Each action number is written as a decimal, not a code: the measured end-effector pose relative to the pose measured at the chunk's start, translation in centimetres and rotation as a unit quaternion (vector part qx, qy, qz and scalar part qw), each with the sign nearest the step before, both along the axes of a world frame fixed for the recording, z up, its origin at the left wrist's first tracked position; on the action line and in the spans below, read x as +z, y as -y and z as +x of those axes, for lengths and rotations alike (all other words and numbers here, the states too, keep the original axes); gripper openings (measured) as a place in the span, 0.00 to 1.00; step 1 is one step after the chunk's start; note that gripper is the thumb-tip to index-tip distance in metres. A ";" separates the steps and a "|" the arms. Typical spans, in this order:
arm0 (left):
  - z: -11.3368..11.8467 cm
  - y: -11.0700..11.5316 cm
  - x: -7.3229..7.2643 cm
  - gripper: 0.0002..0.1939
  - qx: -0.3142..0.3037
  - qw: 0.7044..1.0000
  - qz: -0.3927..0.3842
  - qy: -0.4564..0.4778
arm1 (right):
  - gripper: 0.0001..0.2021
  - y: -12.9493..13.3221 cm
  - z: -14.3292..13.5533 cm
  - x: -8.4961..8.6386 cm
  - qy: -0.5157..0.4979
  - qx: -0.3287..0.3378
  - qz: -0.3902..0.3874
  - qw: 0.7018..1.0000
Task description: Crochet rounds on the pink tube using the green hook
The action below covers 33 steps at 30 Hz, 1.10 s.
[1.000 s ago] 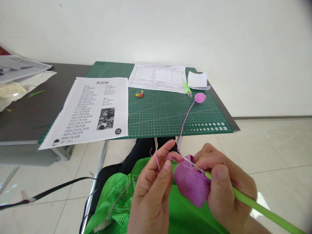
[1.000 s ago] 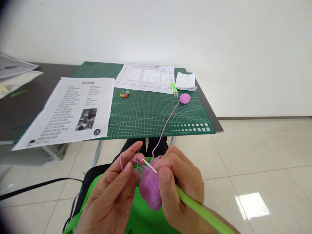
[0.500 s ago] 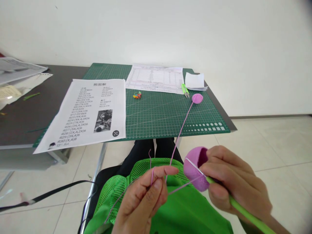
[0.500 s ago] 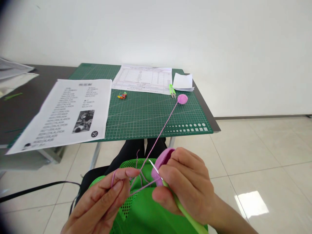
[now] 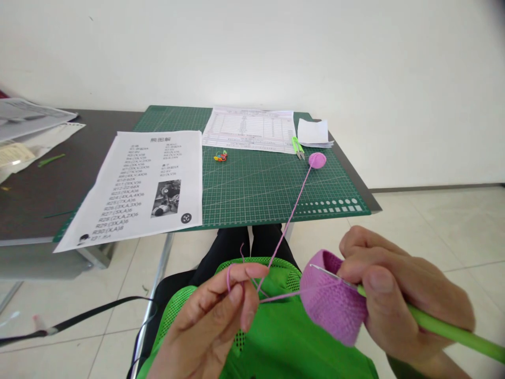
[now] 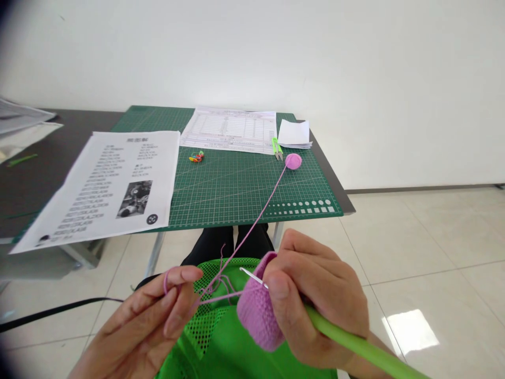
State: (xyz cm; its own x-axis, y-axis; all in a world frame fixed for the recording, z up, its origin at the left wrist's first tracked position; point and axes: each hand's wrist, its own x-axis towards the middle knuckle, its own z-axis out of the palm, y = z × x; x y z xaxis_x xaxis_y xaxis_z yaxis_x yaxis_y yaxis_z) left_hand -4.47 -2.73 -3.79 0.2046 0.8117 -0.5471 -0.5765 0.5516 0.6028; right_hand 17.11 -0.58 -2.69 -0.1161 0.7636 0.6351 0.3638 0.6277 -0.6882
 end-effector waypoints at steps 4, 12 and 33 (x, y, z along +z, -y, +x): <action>-2.8 -1.5 -1.4 0.10 0.033 0.999 0.019 -0.007 | 0.17 0.2 -0.3 0.1 -0.057 0.028 -0.113 0.992; -6.7 -4.6 -2.4 0.10 0.043 0.990 0.131 -0.033 | 0.23 0.8 0.5 -0.1 -0.154 0.082 -0.354 0.919; -11.0 -10.5 -2.5 0.16 0.171 0.947 0.273 0.003 | 0.17 -8.3 9.1 -4.8 -0.426 -0.004 -0.399 0.812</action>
